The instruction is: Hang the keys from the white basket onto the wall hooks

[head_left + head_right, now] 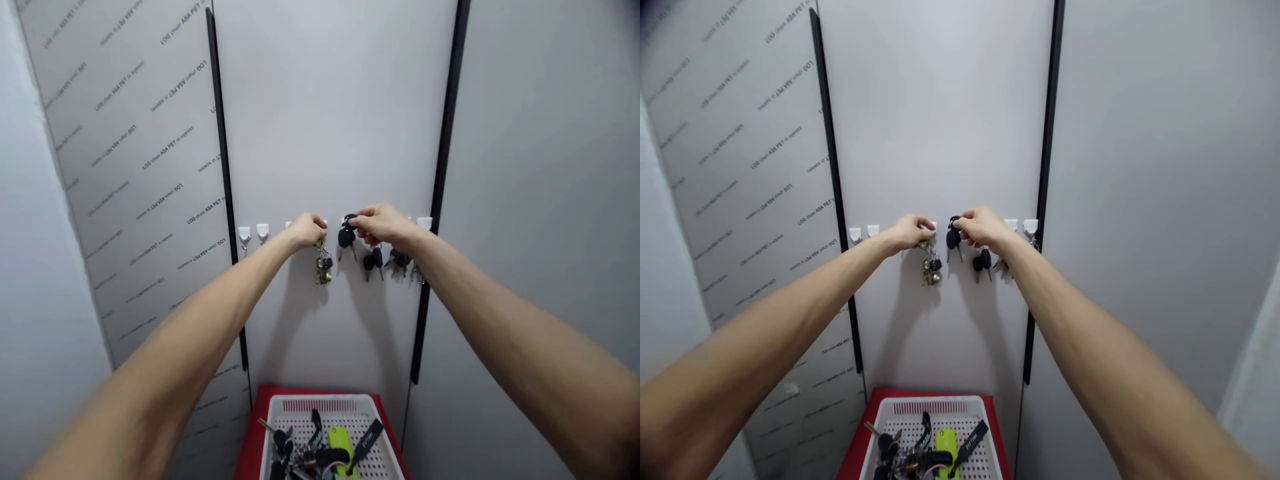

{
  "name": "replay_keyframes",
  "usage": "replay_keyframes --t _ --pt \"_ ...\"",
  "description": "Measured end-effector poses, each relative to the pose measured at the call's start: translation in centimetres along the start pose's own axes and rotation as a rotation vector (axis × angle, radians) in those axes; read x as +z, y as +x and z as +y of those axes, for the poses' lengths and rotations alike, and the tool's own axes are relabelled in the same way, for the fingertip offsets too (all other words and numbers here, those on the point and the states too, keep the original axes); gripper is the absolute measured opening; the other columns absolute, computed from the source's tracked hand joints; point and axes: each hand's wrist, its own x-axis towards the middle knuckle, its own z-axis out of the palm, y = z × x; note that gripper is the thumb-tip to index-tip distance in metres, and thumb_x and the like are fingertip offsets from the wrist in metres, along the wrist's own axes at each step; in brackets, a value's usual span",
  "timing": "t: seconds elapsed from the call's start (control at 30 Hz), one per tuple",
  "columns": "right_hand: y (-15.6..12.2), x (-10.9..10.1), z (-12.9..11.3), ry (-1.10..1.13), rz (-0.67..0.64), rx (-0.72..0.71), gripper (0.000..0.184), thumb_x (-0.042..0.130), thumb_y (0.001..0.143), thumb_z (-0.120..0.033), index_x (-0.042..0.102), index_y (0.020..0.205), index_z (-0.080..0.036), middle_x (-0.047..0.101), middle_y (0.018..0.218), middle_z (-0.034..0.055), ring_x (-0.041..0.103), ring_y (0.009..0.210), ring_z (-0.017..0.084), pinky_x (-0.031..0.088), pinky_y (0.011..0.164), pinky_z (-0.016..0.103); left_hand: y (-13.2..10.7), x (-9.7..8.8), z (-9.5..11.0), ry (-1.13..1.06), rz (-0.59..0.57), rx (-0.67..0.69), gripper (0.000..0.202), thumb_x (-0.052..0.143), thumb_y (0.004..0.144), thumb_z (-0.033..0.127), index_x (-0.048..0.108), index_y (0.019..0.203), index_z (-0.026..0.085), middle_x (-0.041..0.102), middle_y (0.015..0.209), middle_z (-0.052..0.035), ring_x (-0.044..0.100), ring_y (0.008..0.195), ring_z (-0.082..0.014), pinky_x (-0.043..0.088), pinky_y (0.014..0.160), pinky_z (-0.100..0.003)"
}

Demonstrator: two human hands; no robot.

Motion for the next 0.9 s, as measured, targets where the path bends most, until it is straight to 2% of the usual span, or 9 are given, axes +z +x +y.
replay_keyframes --t 0.13,0.23,0.3,0.43,0.53,0.6,0.73,0.83,0.9 --pt "0.1 -0.9 0.7 -0.113 -0.037 0.035 0.009 0.054 0.058 -0.022 0.054 0.060 -0.013 0.046 0.040 -0.0021 0.038 0.032 0.004 0.028 0.032 0.016 0.2 -0.5 -0.2 -0.209 0.124 -0.035 0.018 0.047 0.062 0.010 0.051 0.080 0.011 0.045 0.052 0.0015 0.039 0.042 -0.0042 0.036 0.049 -0.020" --pt "0.5 -0.7 0.7 -0.091 0.038 0.013 0.010 0.054 0.057 -0.023 0.055 0.060 -0.014 0.047 0.042 -0.0015 0.039 0.035 0.005 0.028 0.033 0.016 0.5 -0.5 0.1 -0.371 0.208 -0.028 0.019 0.044 0.065 0.010 0.048 0.084 0.012 0.044 0.055 0.0018 0.040 0.044 -0.0033 0.036 0.048 -0.017" --pt "0.8 0.0 0.3 -0.083 0.065 -0.015 0.010 0.052 0.058 -0.023 0.055 0.062 -0.014 0.047 0.042 -0.0017 0.038 0.035 0.004 0.027 0.033 0.016 0.5 -0.2 0.5 -0.413 0.204 -0.030 0.020 0.044 0.065 0.010 0.047 0.085 0.011 0.044 0.055 0.0022 0.040 0.044 -0.0031 0.035 0.048 -0.017" --pt "0.4 1.5 -0.2 -0.190 -0.093 -0.108 0.010 0.050 0.059 -0.021 0.056 0.064 -0.016 0.048 0.044 -0.0024 0.039 0.036 0.005 0.030 0.035 0.017 -0.3 0.3 1.2 -0.404 0.072 -0.028 0.021 0.043 0.065 0.008 0.046 0.085 0.011 0.042 0.051 0.0028 0.038 0.042 -0.0034 0.034 0.048 -0.018" --pt "-0.4 2.2 0.2 -0.221 -0.178 -0.178 0.013 0.048 0.059 -0.021 0.057 0.068 -0.017 0.050 0.048 -0.0022 0.043 0.041 0.006 0.032 0.038 0.017 -1.0 0.3 1.0 -0.402 -0.041 -0.041 0.019 0.044 0.064 0.008 0.048 0.083 0.012 0.042 0.050 0.0030 0.038 0.042 -0.0032 0.035 0.050 -0.019" --pt "-1.0 2.5 0.8 -0.201 -0.200 -0.188 0.016 0.047 0.061 -0.022 0.058 0.071 -0.016 0.051 0.051 -0.0016 0.045 0.045 0.007 0.033 0.039 0.017 -1.2 0.2 0.5 -0.408 -0.083 -0.050 0.018 0.045 0.064 0.010 0.048 0.081 0.012 0.043 0.051 0.0029 0.038 0.043 -0.0032 0.035 0.050 -0.019" --pt "-2.0 2.9 1.8 -0.103 -0.249 -0.241 0.020 0.044 0.063 -0.023 0.057 0.076 -0.015 0.055 0.061 -0.0005 0.047 0.054 0.008 0.036 0.047 0.018 -1.7 0.1 -0.7 -0.467 -0.064 -0.054 0.020 0.045 0.063 0.009 0.048 0.082 0.014 0.045 0.054 0.0025 0.040 0.043 -0.0032 0.034 0.047 -0.018" --pt "-2.9 3.8 2.4 -0.031 -0.304 -0.348 0.019 0.042 0.064 -0.020 0.056 0.076 -0.015 0.055 0.075 0.0014 0.048 0.061 0.007 0.038 0.055 0.019 -2.7 0.4 -1.9 -0.488 -0.194 -0.076 0.019 0.045 0.062 0.010 0.048 0.080 0.014 0.045 0.052 0.0032 0.040 0.042 -0.0034 0.033 0.045 -0.017" --pt "-3.2 4.6 2.7 -0.048 -0.269 -0.417 0.015 0.044 0.063 -0.018 0.056 0.070 -0.014 0.051 0.087 0.0035 0.048 0.065 0.007 0.038 0.060 0.019 -3.5 0.7 -3.0 -0.486 -0.243 -0.106 0.016 0.045 0.061 0.011 0.049 0.076 0.014 0.045 0.050 0.0034 0.040 0.042 -0.0035 0.032 0.045 -0.017"
